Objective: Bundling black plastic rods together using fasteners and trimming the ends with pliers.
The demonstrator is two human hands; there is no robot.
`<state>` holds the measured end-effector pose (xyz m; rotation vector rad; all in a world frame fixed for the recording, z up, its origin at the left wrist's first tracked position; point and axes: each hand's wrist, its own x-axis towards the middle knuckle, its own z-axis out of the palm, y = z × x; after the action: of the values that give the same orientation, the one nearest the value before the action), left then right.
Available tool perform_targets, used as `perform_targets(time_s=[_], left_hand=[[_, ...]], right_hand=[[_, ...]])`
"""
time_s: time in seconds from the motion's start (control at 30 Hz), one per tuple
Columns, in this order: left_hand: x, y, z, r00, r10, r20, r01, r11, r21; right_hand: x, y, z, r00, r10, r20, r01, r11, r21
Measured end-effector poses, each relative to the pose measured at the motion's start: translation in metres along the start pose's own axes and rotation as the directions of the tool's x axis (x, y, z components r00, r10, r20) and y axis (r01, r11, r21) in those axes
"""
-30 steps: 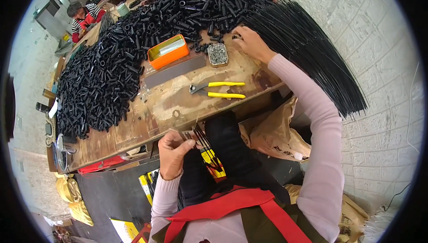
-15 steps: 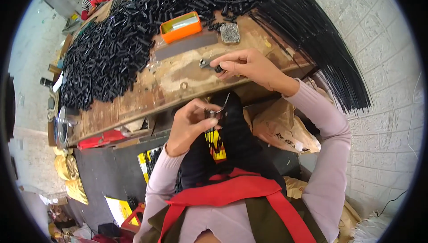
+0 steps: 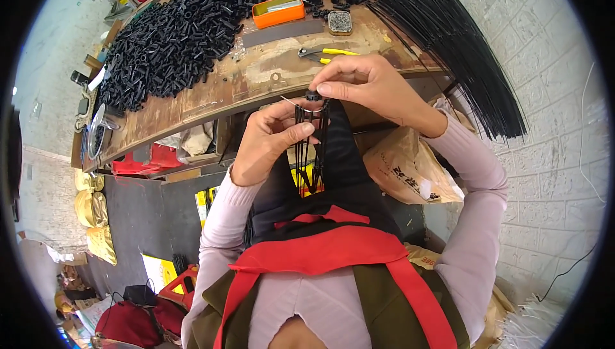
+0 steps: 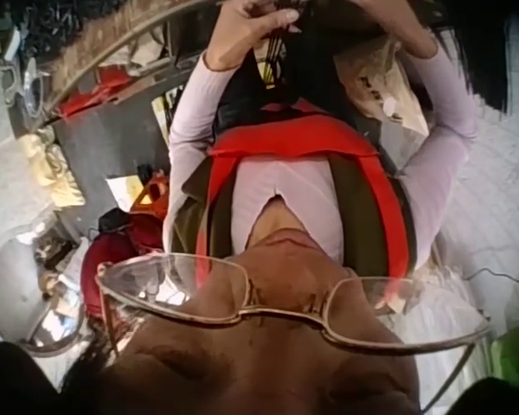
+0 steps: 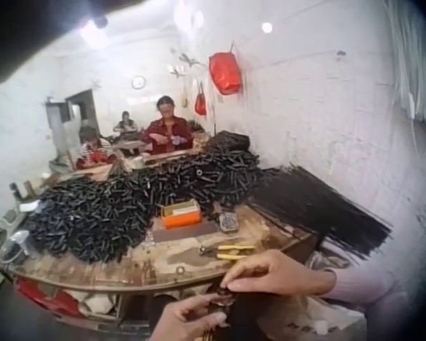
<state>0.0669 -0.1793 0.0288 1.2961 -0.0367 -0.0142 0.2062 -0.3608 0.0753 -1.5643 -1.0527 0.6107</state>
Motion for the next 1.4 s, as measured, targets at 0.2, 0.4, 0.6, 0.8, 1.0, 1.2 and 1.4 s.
perform_targets(time_s=[0.2, 0.4, 0.6, 0.8, 1.0, 1.2, 1.4], left_hand=[[-0.009, 0.001, 0.009, 0.999, 0.022, -0.029, -0.023, 1.000, -0.008], [-0.010, -0.001, 0.018, 0.994, 0.104, -0.044, -0.106, 0.994, -0.038], [-0.012, -0.002, 0.024, 0.981, 0.163, -0.105, -0.164, 0.986, -0.002], [-0.013, -0.008, 0.034, 0.967, 0.179, -0.181, -0.186, 0.982, -0.024], [-0.009, -0.013, 0.040, 0.958, 0.172, -0.229, -0.199, 0.975, -0.103], [-0.008, -0.021, 0.028, 0.965, 0.123, -0.230, -0.147, 0.985, -0.088], [-0.005, -0.016, 0.028, 0.982, 0.081, -0.169, -0.089, 0.995, -0.044]], right_hand=[[-0.011, -0.013, 0.005, 1.000, -0.020, 0.011, 0.020, 1.000, 0.010], [-0.015, -0.011, 0.005, 0.979, -0.202, 0.025, 0.204, 0.973, -0.105], [-0.015, -0.015, 0.013, 0.958, -0.288, 0.008, 0.283, 0.936, -0.207], [-0.013, -0.010, 0.014, 0.875, -0.483, 0.032, 0.463, 0.816, -0.345], [-0.015, -0.001, 0.013, 0.880, -0.474, -0.012, 0.454, 0.850, -0.267], [-0.021, -0.001, 0.008, 0.935, -0.350, -0.060, 0.324, 0.909, -0.262], [-0.020, 0.009, 0.001, 0.953, -0.301, -0.040, 0.301, 0.954, -0.008]])
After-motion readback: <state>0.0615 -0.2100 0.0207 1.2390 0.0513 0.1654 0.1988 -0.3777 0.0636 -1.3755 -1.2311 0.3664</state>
